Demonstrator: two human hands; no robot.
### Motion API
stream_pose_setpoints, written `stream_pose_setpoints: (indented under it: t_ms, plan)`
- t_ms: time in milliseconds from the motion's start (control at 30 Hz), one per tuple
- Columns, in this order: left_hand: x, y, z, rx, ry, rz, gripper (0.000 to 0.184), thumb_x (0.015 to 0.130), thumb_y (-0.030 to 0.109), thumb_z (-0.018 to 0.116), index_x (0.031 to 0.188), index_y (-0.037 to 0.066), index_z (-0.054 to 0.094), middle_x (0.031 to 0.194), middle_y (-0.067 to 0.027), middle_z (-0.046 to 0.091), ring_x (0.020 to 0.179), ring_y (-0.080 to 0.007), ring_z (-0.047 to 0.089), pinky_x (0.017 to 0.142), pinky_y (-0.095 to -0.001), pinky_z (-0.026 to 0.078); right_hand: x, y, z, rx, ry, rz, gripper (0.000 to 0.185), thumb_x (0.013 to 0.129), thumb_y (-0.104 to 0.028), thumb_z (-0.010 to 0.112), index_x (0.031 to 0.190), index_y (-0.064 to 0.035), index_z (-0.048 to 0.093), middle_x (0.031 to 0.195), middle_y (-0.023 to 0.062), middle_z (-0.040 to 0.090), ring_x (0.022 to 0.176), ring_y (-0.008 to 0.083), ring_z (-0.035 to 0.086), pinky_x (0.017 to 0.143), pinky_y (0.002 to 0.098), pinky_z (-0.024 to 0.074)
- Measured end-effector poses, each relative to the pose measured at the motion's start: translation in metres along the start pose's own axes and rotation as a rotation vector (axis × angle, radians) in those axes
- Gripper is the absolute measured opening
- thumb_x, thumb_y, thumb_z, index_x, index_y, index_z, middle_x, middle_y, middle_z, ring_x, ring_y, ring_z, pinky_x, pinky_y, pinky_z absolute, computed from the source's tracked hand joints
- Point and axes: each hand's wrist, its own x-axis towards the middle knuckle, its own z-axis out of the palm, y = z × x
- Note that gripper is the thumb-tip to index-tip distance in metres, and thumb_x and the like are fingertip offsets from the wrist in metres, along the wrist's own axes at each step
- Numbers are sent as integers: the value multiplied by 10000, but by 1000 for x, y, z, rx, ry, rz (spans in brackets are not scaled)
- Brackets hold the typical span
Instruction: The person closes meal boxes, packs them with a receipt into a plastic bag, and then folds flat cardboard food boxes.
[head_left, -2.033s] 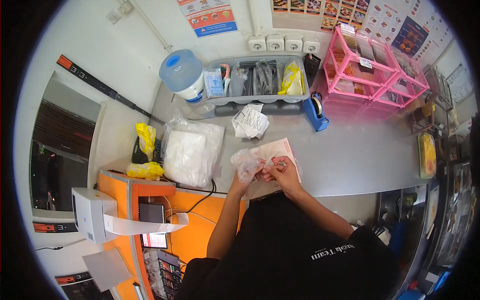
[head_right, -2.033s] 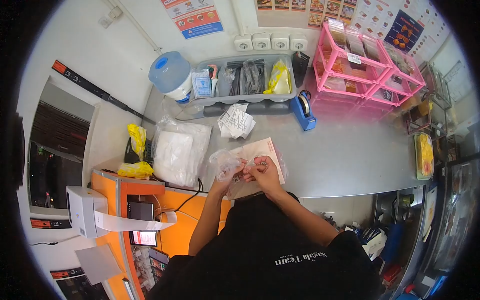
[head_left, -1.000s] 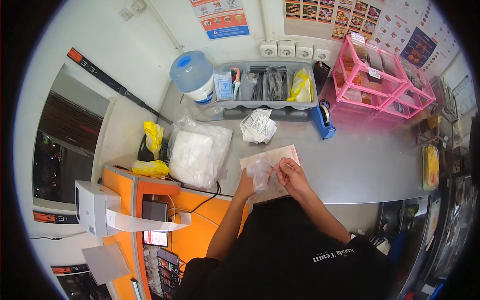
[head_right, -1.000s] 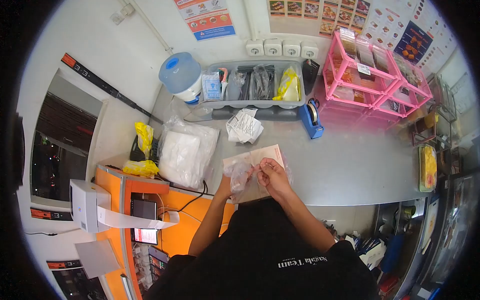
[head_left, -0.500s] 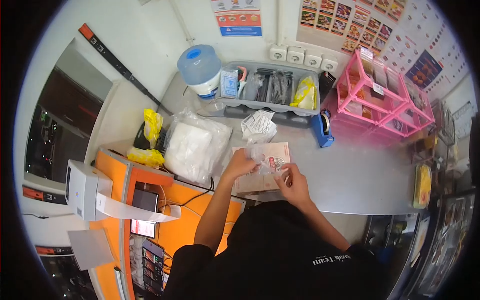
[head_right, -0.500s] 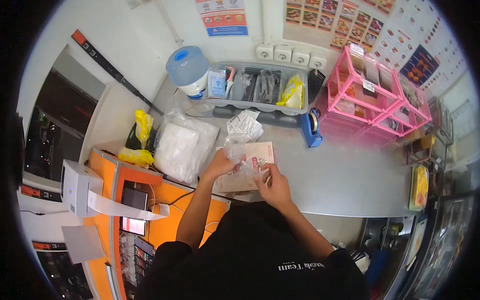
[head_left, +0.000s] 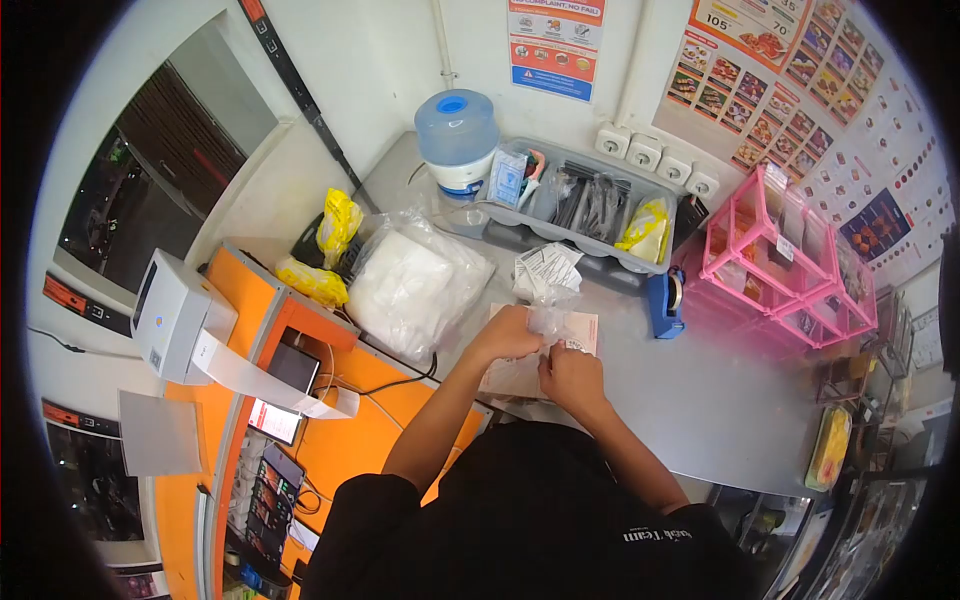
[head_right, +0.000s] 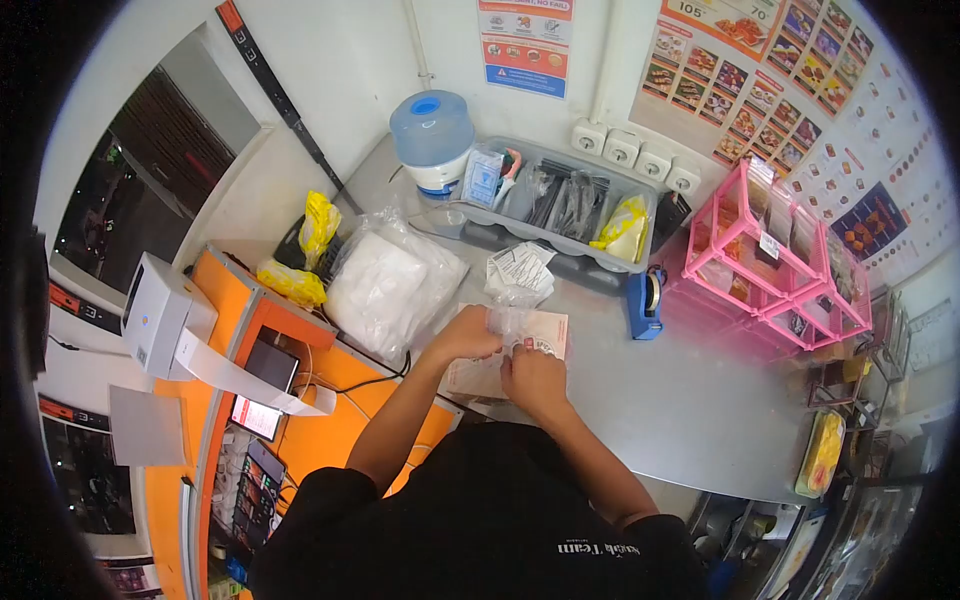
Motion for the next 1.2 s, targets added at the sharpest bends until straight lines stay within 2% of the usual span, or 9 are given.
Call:
stream_pose_setpoints:
  t_ms: [233,400,500,633,667,833,933,1067,1200]
  plan:
    - [10,-20,12,12,21,148,219,814,182,720,914,-10,755,715,-149,716,613,-231,694,580,-376,533,-2,2,39,54,-22,-265,179,902,-157,595,864,4,663,727,183,707,634,387,703,584,533,547]
    - [16,-40,19,130,117,337,280,800,196,794,1000,6,747,829,-172,744,735,-241,715,677,-383,547,-13,-14,-5,663,-337,-250,298,946,-297,742,805,-40,687,724,117,695,586,266,581,571,410,461]
    - [0,-30,13,191,121,212,369,775,178,811,1103,32,726,888,-184,751,813,-311,730,741,-407,557,-13,-3,-16,1000,150,99,327,912,-274,805,761,-39,637,684,27,628,555,181,484,581,347,448]
    - [-14,-15,13,127,219,447,554,743,224,822,1237,40,652,1022,-198,710,967,-368,690,853,-422,545,-6,-9,-24,883,566,203,524,782,-278,930,1070,-63,549,867,14,561,730,110,518,647,275,460]
    - [-14,-10,13,177,230,469,579,748,222,831,1266,48,639,1071,-184,694,1006,-353,673,873,-417,541,-9,-2,-15,901,367,293,706,751,-257,950,1243,-73,478,1030,54,551,837,125,544,682,281,473]
    - [-9,-13,3,70,228,623,628,794,202,859,1363,98,615,1246,-141,615,1118,-247,624,953,-377,525,-3,1,11,957,645,280,670,788,-171,905,1299,-63,484,1127,93,550,969,163,565,756,304,500]
    - [-19,-1,-3,-124,85,435,632,843,149,815,1423,107,567,1272,-110,614,1063,-194,640,902,-356,539,12,5,10,1053,799,181,597,828,-86,846,1316,-55,503,1221,111,558,1099,172,556,826,302,507]
    - [-10,-21,1,-403,58,440,568,826,54,792,1352,94,581,1112,-53,638,972,-139,622,791,-293,542,22,27,-12,1241,353,224,223,926,-58,708,1133,-22,633,1073,64,655,961,166,631,855,315,512]
    - [-22,-9,4,-608,246,267,484,847,93,816,1277,92,595,1017,-56,644,738,-102,614,654,-256,505,26,42,-1,1537,363,303,83,961,-100,680,1011,-35,668,956,36,671,869,153,645,807,300,506]
